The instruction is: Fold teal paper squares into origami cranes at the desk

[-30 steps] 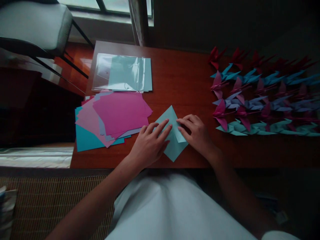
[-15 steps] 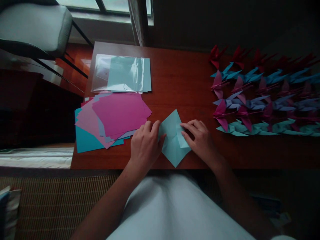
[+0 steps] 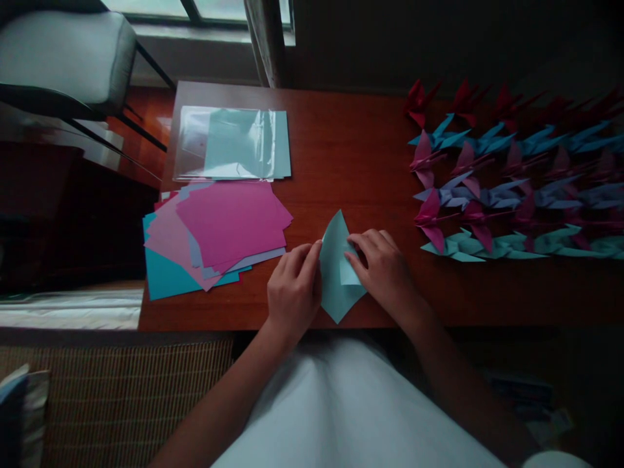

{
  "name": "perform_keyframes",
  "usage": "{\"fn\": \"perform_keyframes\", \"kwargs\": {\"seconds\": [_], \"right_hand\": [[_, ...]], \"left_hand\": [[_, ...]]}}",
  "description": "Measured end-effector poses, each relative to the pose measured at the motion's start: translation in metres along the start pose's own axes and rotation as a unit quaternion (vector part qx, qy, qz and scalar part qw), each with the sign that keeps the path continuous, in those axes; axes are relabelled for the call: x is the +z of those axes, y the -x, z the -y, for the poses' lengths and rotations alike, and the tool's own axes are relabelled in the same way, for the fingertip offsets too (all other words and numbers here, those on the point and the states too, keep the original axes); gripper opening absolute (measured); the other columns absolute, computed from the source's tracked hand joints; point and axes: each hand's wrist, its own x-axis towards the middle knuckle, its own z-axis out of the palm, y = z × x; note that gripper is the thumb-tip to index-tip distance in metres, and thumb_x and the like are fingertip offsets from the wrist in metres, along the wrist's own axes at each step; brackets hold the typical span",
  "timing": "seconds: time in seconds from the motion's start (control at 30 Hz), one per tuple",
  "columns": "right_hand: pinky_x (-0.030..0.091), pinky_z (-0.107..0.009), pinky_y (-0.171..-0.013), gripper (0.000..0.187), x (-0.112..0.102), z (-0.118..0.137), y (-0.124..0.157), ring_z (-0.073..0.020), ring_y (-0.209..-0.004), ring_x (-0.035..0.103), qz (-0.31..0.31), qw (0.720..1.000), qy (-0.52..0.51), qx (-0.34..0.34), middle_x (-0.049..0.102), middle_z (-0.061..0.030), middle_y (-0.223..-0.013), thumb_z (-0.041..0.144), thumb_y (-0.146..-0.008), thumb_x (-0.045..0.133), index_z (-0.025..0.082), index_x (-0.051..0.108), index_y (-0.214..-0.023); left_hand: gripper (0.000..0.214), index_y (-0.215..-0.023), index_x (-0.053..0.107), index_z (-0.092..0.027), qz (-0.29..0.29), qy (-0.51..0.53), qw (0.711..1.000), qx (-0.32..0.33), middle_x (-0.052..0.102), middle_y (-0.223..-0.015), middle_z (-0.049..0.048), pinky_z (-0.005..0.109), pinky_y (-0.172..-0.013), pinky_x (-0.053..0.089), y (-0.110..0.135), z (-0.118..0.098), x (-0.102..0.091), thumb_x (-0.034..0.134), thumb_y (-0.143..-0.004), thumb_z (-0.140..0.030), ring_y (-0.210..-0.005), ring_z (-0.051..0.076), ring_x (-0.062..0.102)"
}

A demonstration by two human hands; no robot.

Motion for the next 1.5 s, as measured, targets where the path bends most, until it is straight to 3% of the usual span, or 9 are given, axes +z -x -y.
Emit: {"fn": "perform_keyframes", "kwargs": {"seconds": [0.23, 0.4, 0.63, 0.87, 1.07, 1.2, 1.37, 1.5], "right_hand": [[0.048, -0.042, -0.087, 0.017, -0.001, 0.002, -0.001, -0.0283, -0.096, 0.057, 0.004, 1.000, -0.013, 0.005, 0.066, -0.0090, -0.098, 0.023, -0.094, 0.062, 0.021, 0.065, -0.110], [0.048, -0.041, -0.087, 0.016, -0.001, 0.003, -0.002, -0.0278, -0.095, 0.056, 0.009, 1.000, -0.023, 0.002, 0.066, -0.0092, -0.097, 0.021, -0.094, 0.060, 0.021, 0.066, -0.109], [0.048, -0.039, -0.086, 0.015, -0.002, 0.001, -0.004, -0.0266, -0.093, 0.057, 0.010, 0.999, -0.033, -0.004, 0.066, -0.0085, -0.096, 0.018, -0.093, 0.061, 0.020, 0.066, -0.107], [0.047, -0.039, -0.085, 0.012, -0.003, -0.001, -0.009, -0.0261, -0.091, 0.058, 0.025, 0.998, -0.048, -0.006, 0.066, -0.0080, -0.095, 0.017, -0.092, 0.062, 0.018, 0.066, -0.103], [0.048, -0.039, -0.085, 0.013, -0.005, -0.001, -0.014, -0.0260, -0.092, 0.059, 0.043, 0.998, -0.051, -0.013, 0.067, -0.0078, -0.096, 0.016, -0.091, 0.063, 0.018, 0.065, -0.104], [0.047, -0.038, -0.085, 0.013, -0.005, -0.002, -0.013, -0.0258, -0.092, 0.059, 0.043, 0.998, -0.052, -0.014, 0.066, -0.0073, -0.095, 0.016, -0.091, 0.064, 0.018, 0.066, -0.104], [0.047, -0.038, -0.085, 0.014, -0.005, -0.002, -0.012, -0.0263, -0.093, 0.059, 0.043, 0.998, -0.051, -0.012, 0.067, -0.0077, -0.095, 0.017, -0.091, 0.065, 0.018, 0.066, -0.104], [0.047, -0.039, -0.085, 0.016, -0.005, -0.002, -0.012, -0.0267, -0.094, 0.059, 0.042, 0.998, -0.051, -0.013, 0.067, -0.0081, -0.096, 0.018, -0.091, 0.064, 0.019, 0.065, -0.107]], "left_hand": [[0.067, -0.159, 0.021, -0.008, 0.071, -0.058, 0.994, 0.052, 0.042, -0.158, 0.0215, 0.047, -0.110, 0.037, 0.016, -0.016, -0.001, 0.045, -0.099, -0.027, -0.146, 0.032, 0.039], [0.075, -0.158, 0.021, -0.002, 0.106, -0.064, 0.990, 0.073, 0.029, -0.163, 0.0246, 0.050, -0.118, 0.028, 0.025, -0.020, -0.002, 0.049, -0.098, -0.038, -0.155, 0.034, 0.021], [0.077, -0.158, 0.025, -0.005, 0.156, -0.063, 0.981, 0.097, 0.026, -0.165, 0.0201, 0.052, -0.125, 0.016, 0.027, -0.013, -0.004, 0.049, -0.098, -0.048, -0.156, 0.034, 0.017], [0.080, -0.159, 0.023, -0.006, 0.166, -0.071, 0.977, 0.110, 0.024, -0.166, 0.0177, 0.054, -0.126, 0.010, 0.024, -0.007, -0.005, 0.044, -0.099, -0.055, -0.155, 0.033, 0.019], [0.076, -0.158, 0.025, -0.007, 0.150, -0.045, 0.980, 0.120, 0.031, -0.164, 0.0193, 0.054, -0.125, 0.011, 0.022, -0.006, -0.006, 0.047, -0.099, -0.050, -0.153, 0.034, 0.026], [0.066, -0.155, 0.032, -0.008, 0.107, -0.003, 0.988, 0.109, 0.039, -0.159, 0.0212, 0.049, -0.119, 0.028, 0.018, -0.001, -0.009, 0.051, -0.098, -0.036, -0.148, 0.033, 0.037], [0.047, -0.143, 0.051, -0.013, 0.001, 0.036, 0.999, 0.007, 0.067, -0.131, 0.0159, 0.043, -0.103, 0.045, 0.005, 0.007, -0.009, 0.052, -0.097, -0.025, -0.119, 0.029, 0.060], [0.033, -0.127, 0.065, -0.016, -0.021, 0.084, 0.992, -0.091, 0.074, -0.107, 0.0098, 0.031, -0.082, 0.052, -0.005, 0.010, -0.011, 0.053, -0.098, -0.028, -0.091, 0.021, 0.069]]}}
